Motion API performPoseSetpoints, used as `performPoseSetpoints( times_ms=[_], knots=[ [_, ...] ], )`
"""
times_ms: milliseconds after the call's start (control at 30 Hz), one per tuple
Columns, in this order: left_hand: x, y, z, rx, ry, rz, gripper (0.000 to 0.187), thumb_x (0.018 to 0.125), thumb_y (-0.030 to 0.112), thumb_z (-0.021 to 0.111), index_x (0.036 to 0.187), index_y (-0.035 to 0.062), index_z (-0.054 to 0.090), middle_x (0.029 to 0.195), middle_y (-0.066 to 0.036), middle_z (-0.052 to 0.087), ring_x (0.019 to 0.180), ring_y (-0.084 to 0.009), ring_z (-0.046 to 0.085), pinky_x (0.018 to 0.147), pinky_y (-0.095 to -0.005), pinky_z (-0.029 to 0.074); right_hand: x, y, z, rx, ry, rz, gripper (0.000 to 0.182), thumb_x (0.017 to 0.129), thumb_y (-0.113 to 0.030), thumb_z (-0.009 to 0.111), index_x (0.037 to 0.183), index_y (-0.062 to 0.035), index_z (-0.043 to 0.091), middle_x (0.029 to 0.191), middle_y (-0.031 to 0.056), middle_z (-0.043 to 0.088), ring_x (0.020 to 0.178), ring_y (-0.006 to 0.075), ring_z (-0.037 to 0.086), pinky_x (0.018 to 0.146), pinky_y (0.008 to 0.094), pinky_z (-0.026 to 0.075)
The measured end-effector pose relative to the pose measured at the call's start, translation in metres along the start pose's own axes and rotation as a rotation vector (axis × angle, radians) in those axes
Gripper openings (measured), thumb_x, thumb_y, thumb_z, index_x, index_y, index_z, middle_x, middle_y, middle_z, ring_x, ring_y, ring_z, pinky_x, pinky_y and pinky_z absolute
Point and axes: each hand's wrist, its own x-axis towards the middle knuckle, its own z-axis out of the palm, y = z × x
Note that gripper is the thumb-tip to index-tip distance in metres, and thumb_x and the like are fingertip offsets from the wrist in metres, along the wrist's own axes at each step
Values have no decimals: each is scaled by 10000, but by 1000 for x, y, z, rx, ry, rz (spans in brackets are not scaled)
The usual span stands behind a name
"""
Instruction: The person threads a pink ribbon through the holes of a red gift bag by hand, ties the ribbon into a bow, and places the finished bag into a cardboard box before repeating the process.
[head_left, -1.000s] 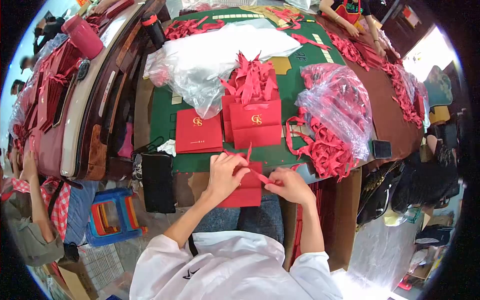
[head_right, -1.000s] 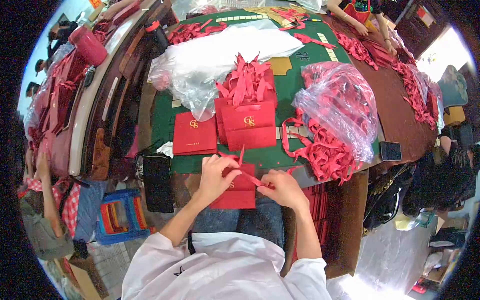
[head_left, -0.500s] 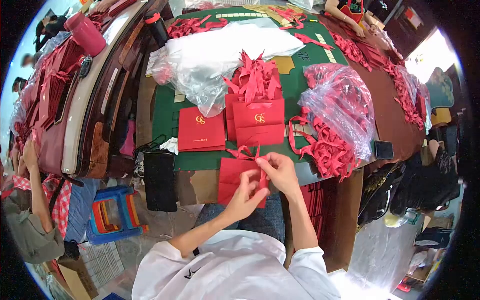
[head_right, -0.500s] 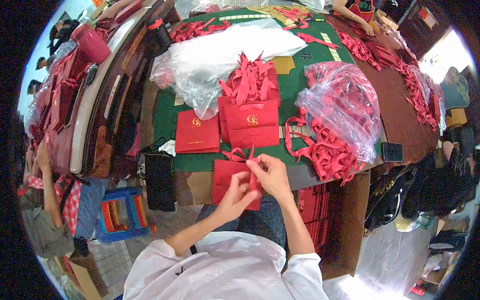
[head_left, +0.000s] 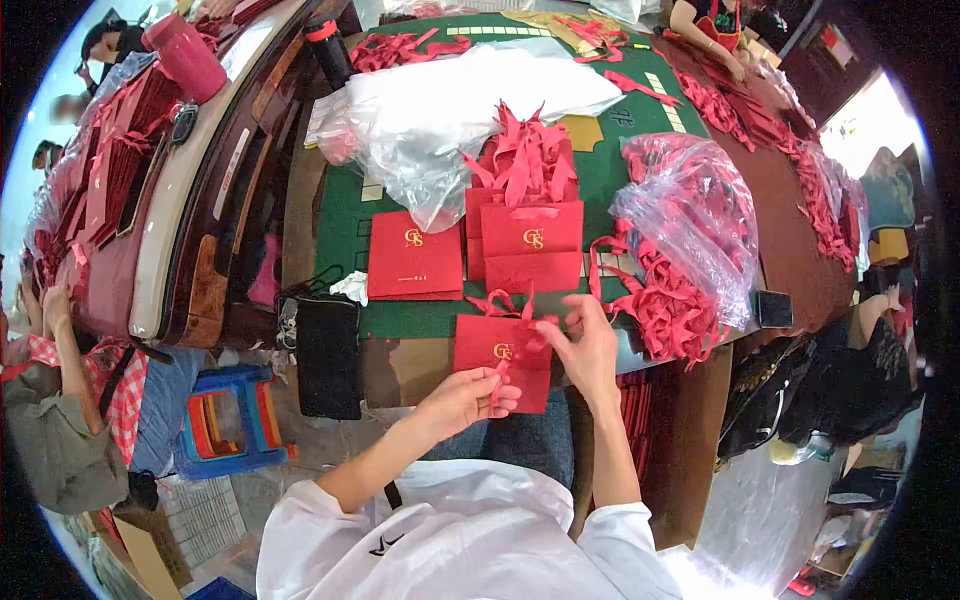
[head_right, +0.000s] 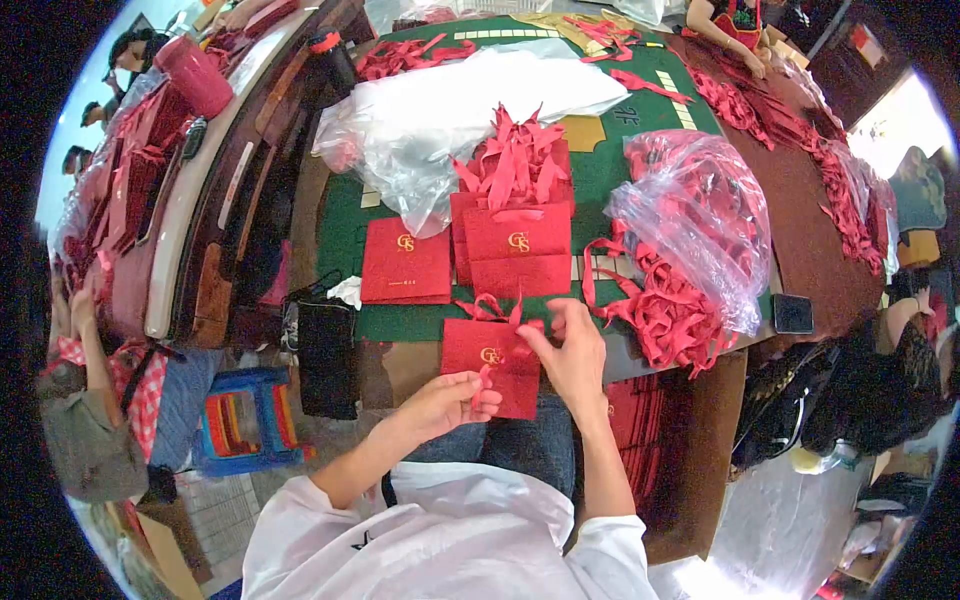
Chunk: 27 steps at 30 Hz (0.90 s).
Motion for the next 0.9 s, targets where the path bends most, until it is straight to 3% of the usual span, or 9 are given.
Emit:
performPoseSetpoints(
  times_ms=[100,133,333,500,733,800,833,867,900],
  knots=[
    [4,2,-2,-97,20,-36,244,1020,250,568,1198,86,602,1059,-83,701,973,-205,681,921,-392,544,-14,-12,-11,154,-89,-589,312,697,-82,833,969,-108,683,1045,105,602,1016,300,582,835,390,491],
    [8,0,-5,-97,19,-35,244,1020,250,568,1198,86,602,1059,-83,701,973,-205,681,921,-392,544,-21,-13,-13,146,-197,-658,300,703,-78,826,969,-114,692,1042,73,615,1045,304,585,852,409,500],
    [17,-12,-13,-176,-184,-2,227,1032,230,538,1207,110,619,1141,-36,661,1042,-149,636,961,-355,519,-42,-13,5,82,-251,-780,279,704,-101,825,951,-146,704,1069,32,644,1108,298,594,908,424,510],
    [19,-9,-11,-234,-258,-43,256,1039,261,514,1218,106,612,1144,-27,656,1045,-135,631,987,-354,504,-44,-8,13,78,-179,-848,280,704,-112,817,958,-136,702,1046,24,662,1024,284,636,851,408,533],
    [6,2,5,-237,-139,-29,276,1054,262,482,1218,72,597,1118,-34,655,999,-144,648,967,-362,523,-42,-6,18,104,-149,-885,273,711,-109,818,954,-120,693,1020,42,679,958,264,661,828,390,545],
    [4,6,3,135,-90,144,235,1058,199,470,1192,48,590,1122,-55,652,935,-168,671,873,-368,566,-41,-10,16,137,-120,-752,242,734,-103,818,937,-109,686,974,43,691,941,264,670,836,393,546],
    [4,10,4,509,89,310,199,1017,136,533,1173,20,577,1069,-89,647,825,-221,679,743,-363,573,-41,-12,16,118,-103,-689,203,760,-86,810,916,-81,680,922,58,700,886,255,685,783,369,557],
    [3,15,4,508,89,309,199,1017,136,533,1173,20,577,1069,-89,647,825,-221,679,743,-363,573,-41,-13,17,118,-104,-689,203,760,-86,810,916,-81,680,922,58,700,886,255,685,783,369,557],
    [-4,26,12,924,290,573,218,974,109,585,1173,21,584,1070,-99,637,813,-225,676,722,-339,557,-41,-15,19,109,-116,-555,193,767,-76,803,914,-68,680,905,63,698,845,244,686,742,354,556]
  ],
)
